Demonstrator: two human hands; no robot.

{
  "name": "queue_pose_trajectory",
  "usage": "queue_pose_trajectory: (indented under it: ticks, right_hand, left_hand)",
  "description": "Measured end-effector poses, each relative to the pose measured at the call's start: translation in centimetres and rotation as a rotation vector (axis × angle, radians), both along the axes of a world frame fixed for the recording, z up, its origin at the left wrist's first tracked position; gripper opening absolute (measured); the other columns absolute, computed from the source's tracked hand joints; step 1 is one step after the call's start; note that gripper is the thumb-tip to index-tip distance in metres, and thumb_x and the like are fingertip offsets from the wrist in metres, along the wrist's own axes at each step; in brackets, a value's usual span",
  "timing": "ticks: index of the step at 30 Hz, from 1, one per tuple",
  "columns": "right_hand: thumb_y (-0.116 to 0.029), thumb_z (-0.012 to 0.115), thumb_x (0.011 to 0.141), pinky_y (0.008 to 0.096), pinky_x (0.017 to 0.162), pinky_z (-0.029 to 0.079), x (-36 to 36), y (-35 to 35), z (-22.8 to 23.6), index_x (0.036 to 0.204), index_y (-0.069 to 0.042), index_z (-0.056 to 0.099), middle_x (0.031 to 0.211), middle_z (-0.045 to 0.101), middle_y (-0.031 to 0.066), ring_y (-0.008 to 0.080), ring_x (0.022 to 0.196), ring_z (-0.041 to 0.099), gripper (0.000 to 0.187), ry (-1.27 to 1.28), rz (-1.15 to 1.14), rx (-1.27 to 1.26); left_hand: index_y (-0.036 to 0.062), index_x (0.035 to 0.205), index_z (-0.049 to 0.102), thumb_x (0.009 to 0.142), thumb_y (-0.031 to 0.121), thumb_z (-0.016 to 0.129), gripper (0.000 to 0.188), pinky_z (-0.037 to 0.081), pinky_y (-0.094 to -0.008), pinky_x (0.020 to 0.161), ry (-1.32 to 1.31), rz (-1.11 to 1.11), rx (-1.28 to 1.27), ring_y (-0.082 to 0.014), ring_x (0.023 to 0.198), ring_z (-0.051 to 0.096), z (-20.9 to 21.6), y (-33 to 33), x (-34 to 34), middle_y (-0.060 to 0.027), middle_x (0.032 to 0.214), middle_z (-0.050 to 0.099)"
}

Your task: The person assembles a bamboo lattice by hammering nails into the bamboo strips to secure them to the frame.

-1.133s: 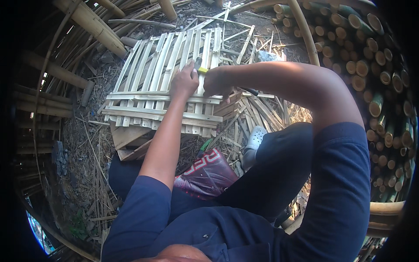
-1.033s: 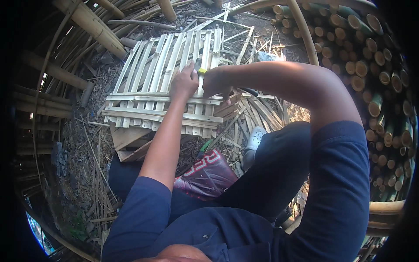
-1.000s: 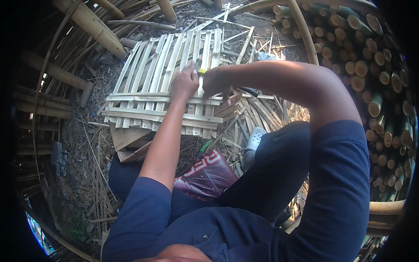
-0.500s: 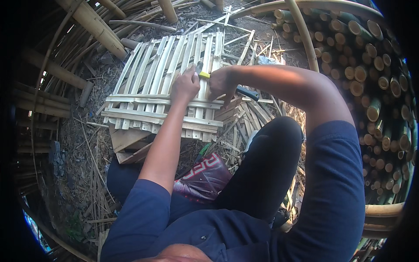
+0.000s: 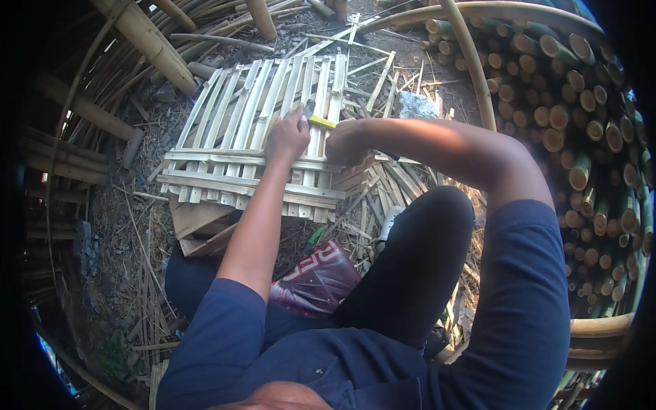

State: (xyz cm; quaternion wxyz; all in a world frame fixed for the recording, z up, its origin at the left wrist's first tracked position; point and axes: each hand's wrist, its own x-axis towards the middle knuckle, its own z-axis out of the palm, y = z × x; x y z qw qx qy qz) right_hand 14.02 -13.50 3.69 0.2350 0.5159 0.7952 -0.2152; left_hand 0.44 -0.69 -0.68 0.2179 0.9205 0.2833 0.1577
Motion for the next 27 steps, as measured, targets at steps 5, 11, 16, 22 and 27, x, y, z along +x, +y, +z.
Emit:
queue_pose_trajectory:
  ticks: [5,11,16,22,27]
  right_hand:
    - [-0.029,0.082,0.075,0.0469,0.075,0.056,-1.6,-0.4,0.0,0.086,0.002,0.072,0.082,0.073,0.0204,0.0374,0.079,0.071,0.034,0.055,-0.35,-0.061]
    - [-0.027,0.062,0.078,0.0451,0.068,0.055,-2.9,-1.2,-0.8,0.079,0.008,0.07,0.072,0.069,0.0234,0.0325,0.065,0.067,0.036,0.208,-0.846,-0.001]
    - [-0.03,0.061,0.079,0.04,0.062,0.053,-5.3,-0.4,1.8,0.077,0.005,0.072,0.072,0.07,0.0168,0.0274,0.065,0.067,0.037,0.364,-1.065,-0.104]
    - [-0.029,0.061,0.083,0.0402,0.069,0.057,-2.8,0.0,1.9,0.091,0.005,0.076,0.083,0.075,0.0196,0.0293,0.075,0.073,0.038,0.263,-0.977,-0.194]
    - [-0.039,0.068,0.094,0.0456,0.074,0.057,-0.5,-0.8,0.9,0.1,-0.002,0.074,0.086,0.075,0.0193,0.0346,0.079,0.072,0.037,0.282,-0.702,0.133]
  left_hand:
    - [0.0101,0.151,0.054,0.101,0.028,0.044,0.054,0.034,-0.044,0.125,0.016,0.015,-0.015,-0.0306,0.135,0.059,-0.2,0.4,-0.3,-0.0194,0.145,0.062]
    - [0.0104,0.15,0.054,0.101,0.029,0.044,0.054,0.033,-0.0431,0.125,0.008,0.002,-0.004,-0.0306,0.135,0.059,0.1,-0.1,0.0,-0.0187,0.145,0.062]
    - [0.0104,0.151,0.054,0.101,0.029,0.044,0.055,0.032,-0.0425,0.126,0.014,0.023,-0.041,-0.0294,0.138,0.057,0.0,0.5,-0.5,-0.0188,0.146,0.061]
    - [0.0099,0.152,0.053,0.101,0.029,0.044,0.055,0.032,-0.0428,0.126,0.001,0.008,-0.05,-0.0296,0.138,0.057,0.5,0.0,-0.2,-0.0197,0.147,0.06]
    - [0.0094,0.152,0.053,0.101,0.029,0.043,0.055,0.032,-0.0434,0.126,-0.002,0.004,-0.049,-0.0302,0.137,0.057,0.3,0.2,-0.3,-0.0207,0.145,0.061]
